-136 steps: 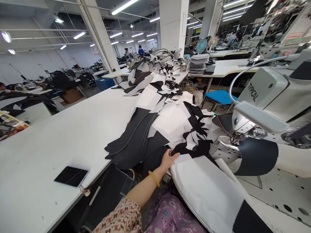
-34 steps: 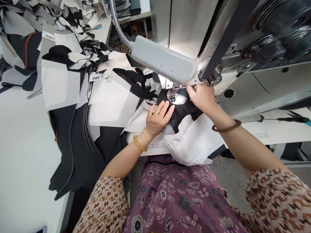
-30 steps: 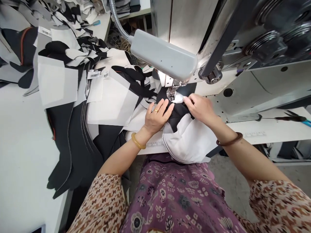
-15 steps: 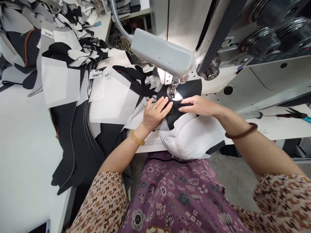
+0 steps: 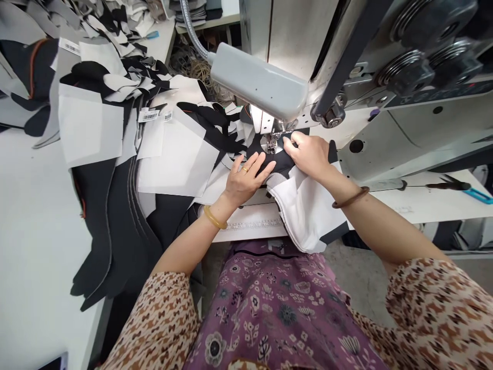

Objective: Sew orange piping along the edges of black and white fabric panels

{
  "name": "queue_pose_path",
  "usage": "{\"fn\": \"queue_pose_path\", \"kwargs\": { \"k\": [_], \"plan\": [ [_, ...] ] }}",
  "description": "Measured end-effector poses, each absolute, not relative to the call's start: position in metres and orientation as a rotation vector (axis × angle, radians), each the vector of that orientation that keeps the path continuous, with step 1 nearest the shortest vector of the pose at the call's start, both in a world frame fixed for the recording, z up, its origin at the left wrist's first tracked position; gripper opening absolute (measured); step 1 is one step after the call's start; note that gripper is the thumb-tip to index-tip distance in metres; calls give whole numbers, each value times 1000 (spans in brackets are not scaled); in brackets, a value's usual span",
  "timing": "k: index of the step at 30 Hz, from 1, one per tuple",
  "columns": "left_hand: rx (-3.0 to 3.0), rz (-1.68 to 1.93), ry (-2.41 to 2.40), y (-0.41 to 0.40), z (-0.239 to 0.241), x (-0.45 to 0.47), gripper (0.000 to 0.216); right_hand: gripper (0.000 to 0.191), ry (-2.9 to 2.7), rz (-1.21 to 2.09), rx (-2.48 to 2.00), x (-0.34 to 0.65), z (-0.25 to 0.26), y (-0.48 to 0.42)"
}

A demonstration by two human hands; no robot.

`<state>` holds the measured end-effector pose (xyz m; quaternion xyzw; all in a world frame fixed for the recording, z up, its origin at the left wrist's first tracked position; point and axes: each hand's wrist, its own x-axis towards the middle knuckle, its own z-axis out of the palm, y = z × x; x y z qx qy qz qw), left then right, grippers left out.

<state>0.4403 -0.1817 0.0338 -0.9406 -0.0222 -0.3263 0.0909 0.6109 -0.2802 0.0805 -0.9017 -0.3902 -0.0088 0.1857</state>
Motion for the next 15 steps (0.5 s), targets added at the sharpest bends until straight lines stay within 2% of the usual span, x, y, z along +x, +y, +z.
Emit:
{"fn": "queue_pose_path", "kwargs": {
  "k": [6,15],
  "plan": [
    [-2799,-1032,-280,-195,27,449,33,42,-1194,-55,-2667,620,88,-265],
    [-2831,-961,-349,-196,32,450,34,40,-1206,-50,-2632,624,87,-261]
  ]
}}
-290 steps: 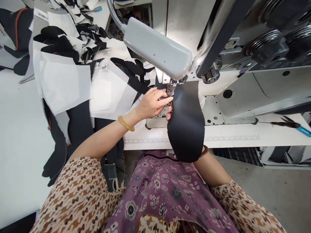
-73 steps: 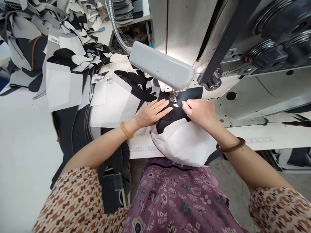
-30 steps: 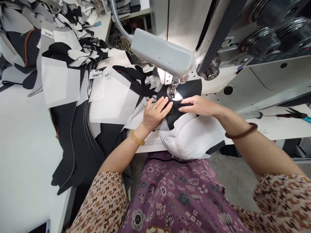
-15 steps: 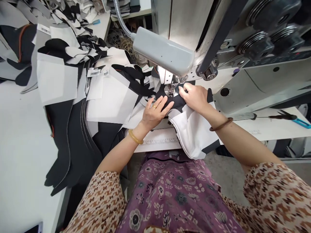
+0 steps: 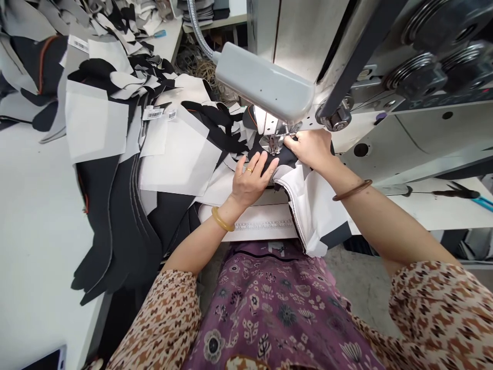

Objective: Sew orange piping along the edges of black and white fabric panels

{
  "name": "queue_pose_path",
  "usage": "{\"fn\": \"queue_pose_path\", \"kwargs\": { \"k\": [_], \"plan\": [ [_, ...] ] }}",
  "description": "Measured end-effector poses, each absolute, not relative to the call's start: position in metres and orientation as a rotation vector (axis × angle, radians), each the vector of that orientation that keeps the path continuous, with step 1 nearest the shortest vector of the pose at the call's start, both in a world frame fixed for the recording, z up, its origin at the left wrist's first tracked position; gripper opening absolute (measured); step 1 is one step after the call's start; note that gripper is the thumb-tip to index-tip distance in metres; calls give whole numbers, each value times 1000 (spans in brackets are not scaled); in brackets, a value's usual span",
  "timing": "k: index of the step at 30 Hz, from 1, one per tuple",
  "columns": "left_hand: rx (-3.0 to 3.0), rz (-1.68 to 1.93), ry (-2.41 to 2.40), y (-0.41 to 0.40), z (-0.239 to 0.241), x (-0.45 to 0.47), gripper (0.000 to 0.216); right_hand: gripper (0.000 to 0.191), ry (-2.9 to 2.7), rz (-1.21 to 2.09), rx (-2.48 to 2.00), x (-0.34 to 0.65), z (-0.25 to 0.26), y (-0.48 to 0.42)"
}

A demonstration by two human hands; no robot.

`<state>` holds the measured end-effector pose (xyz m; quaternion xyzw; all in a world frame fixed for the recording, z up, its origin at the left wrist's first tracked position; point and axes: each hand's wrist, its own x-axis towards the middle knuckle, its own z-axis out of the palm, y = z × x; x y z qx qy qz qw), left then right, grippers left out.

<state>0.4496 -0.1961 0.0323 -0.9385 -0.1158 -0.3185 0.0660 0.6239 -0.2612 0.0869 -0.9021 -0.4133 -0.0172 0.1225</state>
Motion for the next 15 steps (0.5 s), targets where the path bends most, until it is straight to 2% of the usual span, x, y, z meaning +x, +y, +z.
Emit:
{"fn": "queue_pose_path", "kwargs": {
  "k": [15],
  "plan": [
    [-2912,-921,-197,-183,25,442,36,42,-1219,-34,-2597,625,83,-261]
  ]
}}
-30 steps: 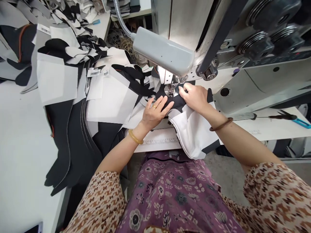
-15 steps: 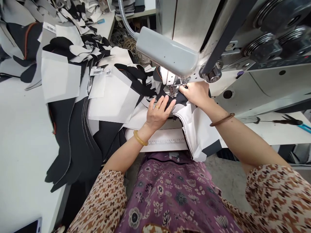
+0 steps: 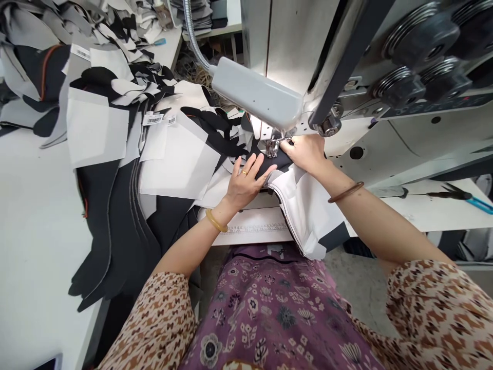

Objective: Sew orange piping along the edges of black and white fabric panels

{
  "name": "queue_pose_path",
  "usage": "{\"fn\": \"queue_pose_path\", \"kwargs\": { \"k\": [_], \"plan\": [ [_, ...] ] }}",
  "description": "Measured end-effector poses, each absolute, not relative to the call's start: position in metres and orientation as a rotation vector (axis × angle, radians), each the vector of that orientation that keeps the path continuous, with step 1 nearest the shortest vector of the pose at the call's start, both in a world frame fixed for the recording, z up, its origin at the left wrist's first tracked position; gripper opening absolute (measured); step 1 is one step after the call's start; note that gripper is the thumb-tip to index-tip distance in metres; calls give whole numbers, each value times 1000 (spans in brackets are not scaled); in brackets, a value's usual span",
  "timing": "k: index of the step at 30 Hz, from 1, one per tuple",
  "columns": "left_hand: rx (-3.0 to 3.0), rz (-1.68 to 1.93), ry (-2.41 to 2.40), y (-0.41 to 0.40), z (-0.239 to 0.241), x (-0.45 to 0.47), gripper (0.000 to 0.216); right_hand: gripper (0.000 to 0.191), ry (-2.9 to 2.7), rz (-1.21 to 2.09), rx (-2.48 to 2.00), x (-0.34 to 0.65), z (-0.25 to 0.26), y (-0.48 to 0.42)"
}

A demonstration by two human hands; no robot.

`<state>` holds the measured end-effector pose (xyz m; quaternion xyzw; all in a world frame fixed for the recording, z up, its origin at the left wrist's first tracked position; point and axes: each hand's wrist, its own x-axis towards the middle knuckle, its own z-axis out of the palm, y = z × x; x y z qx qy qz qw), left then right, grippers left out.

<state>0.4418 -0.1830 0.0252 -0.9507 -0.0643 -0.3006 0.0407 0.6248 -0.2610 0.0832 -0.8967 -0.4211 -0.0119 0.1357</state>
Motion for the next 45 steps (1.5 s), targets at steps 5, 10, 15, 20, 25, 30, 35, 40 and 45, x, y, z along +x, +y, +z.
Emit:
{"fn": "queue_pose_path", "kwargs": {
  "k": [5,10,15,20,25,30,35,40,45],
  "plan": [
    [-2706,-1030,-134,-184,26,442,41,42,-1263,-37,-2600,627,82,-261],
    [-2788,-1002,-219,-185,25,447,38,40,-1271,-21,-2570,637,80,-253],
    [-2863,-975,-258,-186,25,448,39,51,-1133,-240,-2289,648,57,-282],
    [-2915,-979,-255,-187,24,449,39,71,-457,194,-2474,638,-1,-385],
    [-2852,-1033,-236,-189,26,451,42,72,-433,521,-2641,626,-30,-450],
    [-2936,-1013,-158,-186,29,451,34,73,-425,109,-2847,678,2,-444],
    [-2989,-968,-7,-181,34,453,27,68,-1034,-192,-2509,661,52,-415],
    [-3020,-907,51,-181,42,451,27,66,-1591,-21,-2035,551,81,-378],
    [-2987,-883,84,-181,49,449,28,33,-1378,-240,-2261,518,66,-359]
  ]
}}
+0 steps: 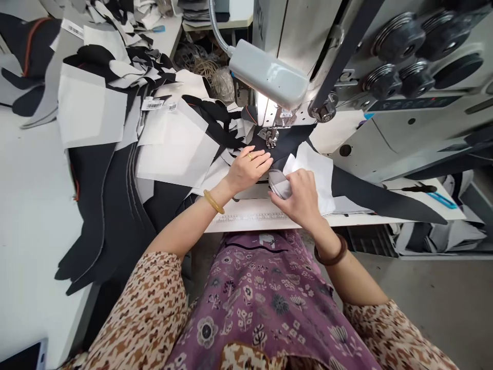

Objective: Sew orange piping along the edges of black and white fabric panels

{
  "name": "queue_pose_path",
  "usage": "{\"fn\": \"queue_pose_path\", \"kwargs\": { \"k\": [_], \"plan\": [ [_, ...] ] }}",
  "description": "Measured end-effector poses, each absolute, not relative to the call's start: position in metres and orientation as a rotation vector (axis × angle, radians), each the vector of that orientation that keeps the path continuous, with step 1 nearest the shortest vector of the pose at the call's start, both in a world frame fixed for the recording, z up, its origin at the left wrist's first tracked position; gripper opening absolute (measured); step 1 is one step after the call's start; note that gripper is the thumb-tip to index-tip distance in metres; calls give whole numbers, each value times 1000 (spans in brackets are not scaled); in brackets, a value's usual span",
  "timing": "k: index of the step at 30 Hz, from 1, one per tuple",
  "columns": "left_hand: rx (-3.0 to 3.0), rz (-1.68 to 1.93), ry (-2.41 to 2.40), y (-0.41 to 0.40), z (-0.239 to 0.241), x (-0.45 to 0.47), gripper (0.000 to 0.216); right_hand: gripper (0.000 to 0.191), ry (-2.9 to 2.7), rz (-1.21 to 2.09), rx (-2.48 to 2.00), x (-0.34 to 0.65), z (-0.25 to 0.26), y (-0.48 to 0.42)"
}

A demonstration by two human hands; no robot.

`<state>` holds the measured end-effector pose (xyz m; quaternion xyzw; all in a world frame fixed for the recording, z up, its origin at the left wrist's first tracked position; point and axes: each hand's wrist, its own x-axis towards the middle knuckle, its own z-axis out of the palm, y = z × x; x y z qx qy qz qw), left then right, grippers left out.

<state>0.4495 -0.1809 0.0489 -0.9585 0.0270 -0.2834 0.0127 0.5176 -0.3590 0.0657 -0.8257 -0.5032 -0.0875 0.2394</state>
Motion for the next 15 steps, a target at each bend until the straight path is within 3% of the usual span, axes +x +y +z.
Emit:
{"fn": "queue_pose_path", "kwargs": {
  "k": [3,8,15],
  "plan": [
    [-2986,-876,109,-178,53,450,29,12,-1554,-353,-2130,523,59,-356],
    [-2999,-790,204,-173,61,448,31,30,-1927,-177,-2287,545,85,-355],
    [-2882,-844,227,-182,59,454,20,23,-2137,-181,-2412,569,113,-350]
  ]
}}
